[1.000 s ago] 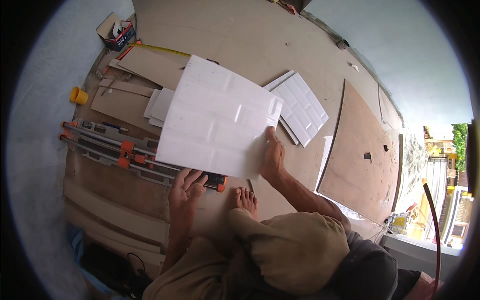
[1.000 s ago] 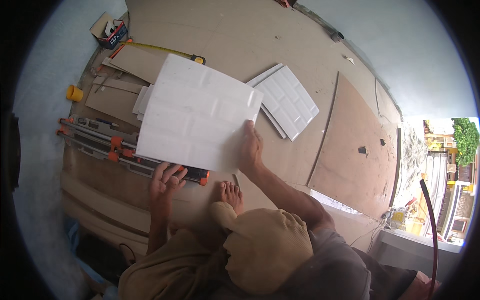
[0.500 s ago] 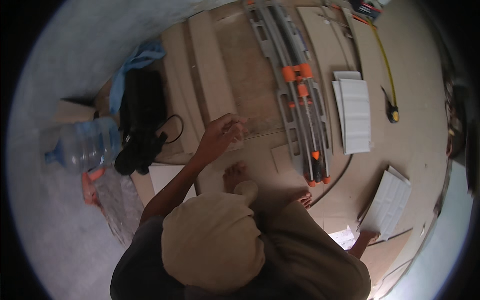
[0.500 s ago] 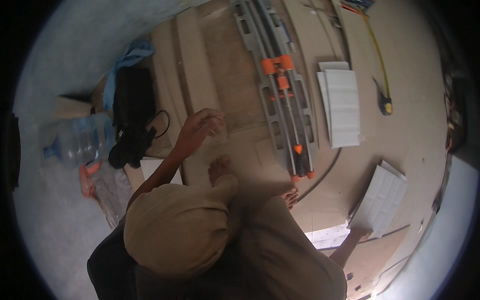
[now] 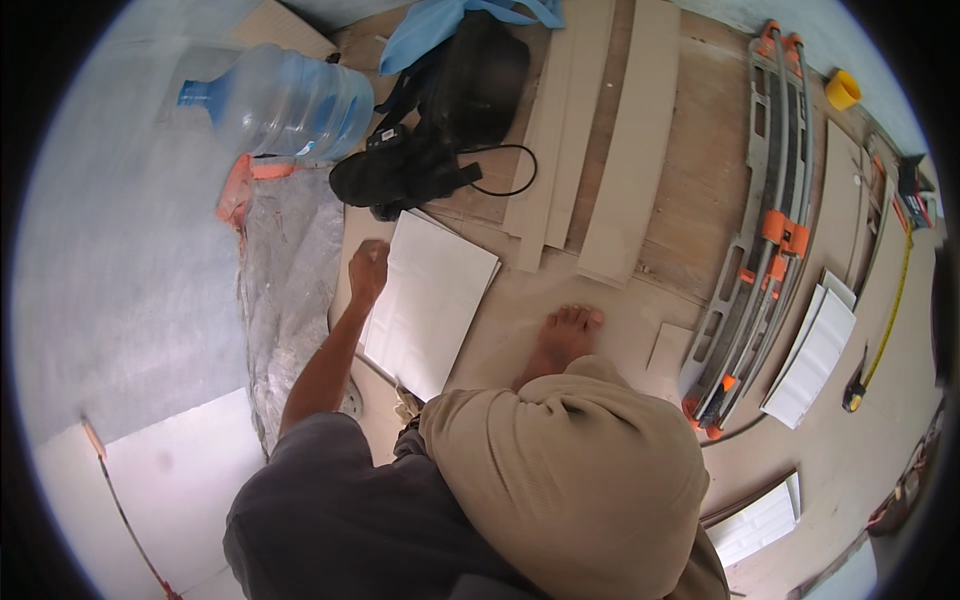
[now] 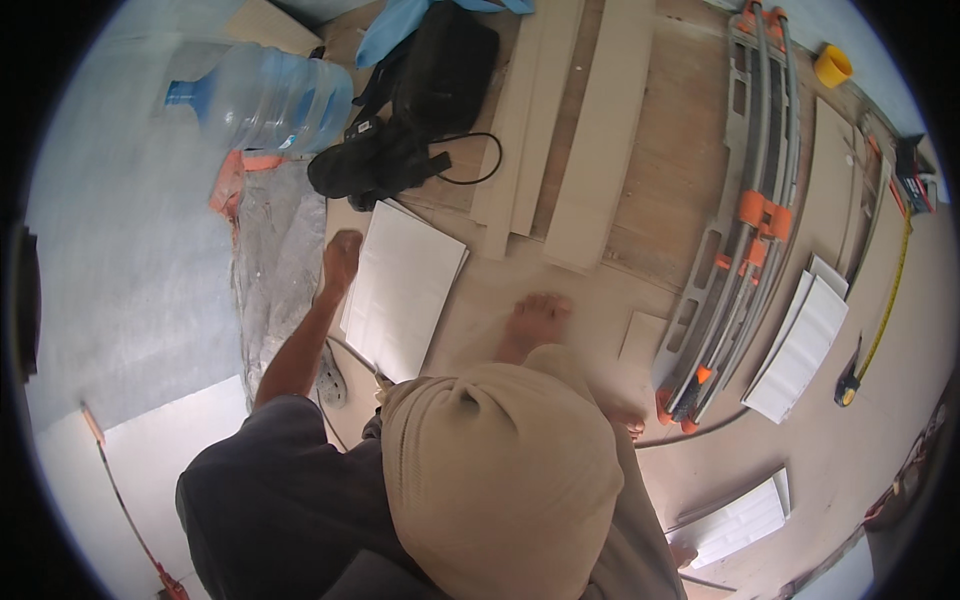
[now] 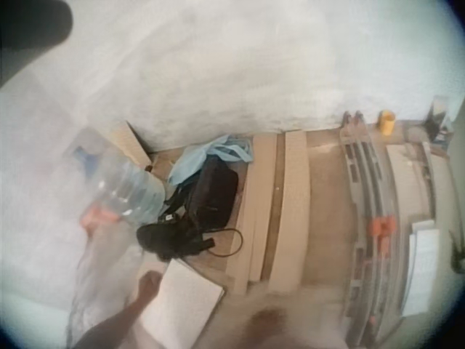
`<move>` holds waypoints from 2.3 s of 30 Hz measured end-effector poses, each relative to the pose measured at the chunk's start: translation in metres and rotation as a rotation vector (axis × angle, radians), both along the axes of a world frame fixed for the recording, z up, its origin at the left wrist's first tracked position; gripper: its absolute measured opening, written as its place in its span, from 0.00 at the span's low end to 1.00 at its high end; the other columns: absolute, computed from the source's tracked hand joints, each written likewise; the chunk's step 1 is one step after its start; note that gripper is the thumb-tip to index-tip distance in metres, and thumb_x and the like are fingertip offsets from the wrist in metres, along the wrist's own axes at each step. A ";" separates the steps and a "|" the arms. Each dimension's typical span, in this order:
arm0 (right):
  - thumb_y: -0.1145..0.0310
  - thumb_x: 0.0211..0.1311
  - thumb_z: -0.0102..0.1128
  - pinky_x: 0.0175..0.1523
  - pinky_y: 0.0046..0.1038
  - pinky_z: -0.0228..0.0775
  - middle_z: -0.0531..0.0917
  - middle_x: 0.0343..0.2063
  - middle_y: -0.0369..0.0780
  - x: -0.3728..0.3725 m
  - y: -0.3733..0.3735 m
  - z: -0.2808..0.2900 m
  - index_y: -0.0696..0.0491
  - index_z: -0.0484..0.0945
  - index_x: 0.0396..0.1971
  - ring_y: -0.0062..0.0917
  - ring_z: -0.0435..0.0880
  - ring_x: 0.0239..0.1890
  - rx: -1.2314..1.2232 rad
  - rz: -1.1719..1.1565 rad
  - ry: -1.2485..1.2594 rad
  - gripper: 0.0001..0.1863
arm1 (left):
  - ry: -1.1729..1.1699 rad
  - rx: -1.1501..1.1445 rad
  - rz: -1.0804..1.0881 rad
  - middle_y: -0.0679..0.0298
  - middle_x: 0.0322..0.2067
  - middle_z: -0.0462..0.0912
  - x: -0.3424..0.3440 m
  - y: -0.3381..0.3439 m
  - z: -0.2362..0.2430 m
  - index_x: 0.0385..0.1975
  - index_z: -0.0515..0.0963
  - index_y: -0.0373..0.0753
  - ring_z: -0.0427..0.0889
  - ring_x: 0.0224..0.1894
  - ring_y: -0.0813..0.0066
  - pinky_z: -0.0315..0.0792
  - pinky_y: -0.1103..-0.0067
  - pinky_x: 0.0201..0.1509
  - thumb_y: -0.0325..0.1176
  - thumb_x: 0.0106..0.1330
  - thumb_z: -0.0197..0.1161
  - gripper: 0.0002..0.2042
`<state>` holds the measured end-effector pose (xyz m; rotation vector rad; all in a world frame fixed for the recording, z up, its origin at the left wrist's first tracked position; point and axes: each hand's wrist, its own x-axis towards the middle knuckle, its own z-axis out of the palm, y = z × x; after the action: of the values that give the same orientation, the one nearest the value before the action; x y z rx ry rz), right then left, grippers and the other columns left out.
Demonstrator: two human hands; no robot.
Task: The person measures and marks white rectangular panels with a tape measure and pen, then uses a manual tile cutter to score and snap them into smaller pieces. The person repeatedly wipes the panels with a cloth between cuts and stacks the finished pieces on the floor.
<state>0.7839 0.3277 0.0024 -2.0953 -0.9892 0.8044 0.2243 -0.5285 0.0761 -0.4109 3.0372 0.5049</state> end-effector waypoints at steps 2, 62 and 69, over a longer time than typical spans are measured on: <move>0.52 0.78 0.51 0.59 0.37 0.75 0.81 0.51 0.46 -0.007 0.005 0.003 0.61 0.75 0.58 0.33 0.81 0.52 -0.002 0.014 -0.017 0.26 | -0.085 -0.024 0.193 0.44 0.43 0.88 0.037 -0.037 -0.022 0.49 0.82 0.28 0.87 0.50 0.47 0.77 0.62 0.57 0.47 0.73 0.59 0.23; 0.42 0.75 0.51 0.41 0.52 0.75 0.85 0.27 0.52 -0.548 -0.562 0.045 0.56 0.78 0.45 0.50 0.86 0.34 -0.138 2.659 0.095 0.27 | -0.025 0.770 1.326 0.65 0.66 0.73 0.274 -0.120 -0.073 0.68 0.71 0.49 0.75 0.64 0.62 0.71 0.62 0.66 0.58 0.77 0.44 0.28; 0.38 0.77 0.42 0.41 0.52 0.71 0.80 0.22 0.52 -0.555 -0.501 0.093 0.55 0.75 0.40 0.53 0.82 0.31 -0.112 2.539 0.412 0.31 | 0.379 0.832 0.996 0.51 0.66 0.70 0.175 -0.044 0.057 0.68 0.67 0.28 0.70 0.66 0.60 0.63 0.66 0.73 0.57 0.77 0.50 0.36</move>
<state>0.2290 -0.1733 0.0951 0.5956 -2.8438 1.9323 0.3995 -0.5725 0.1332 -1.8487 2.2906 1.9059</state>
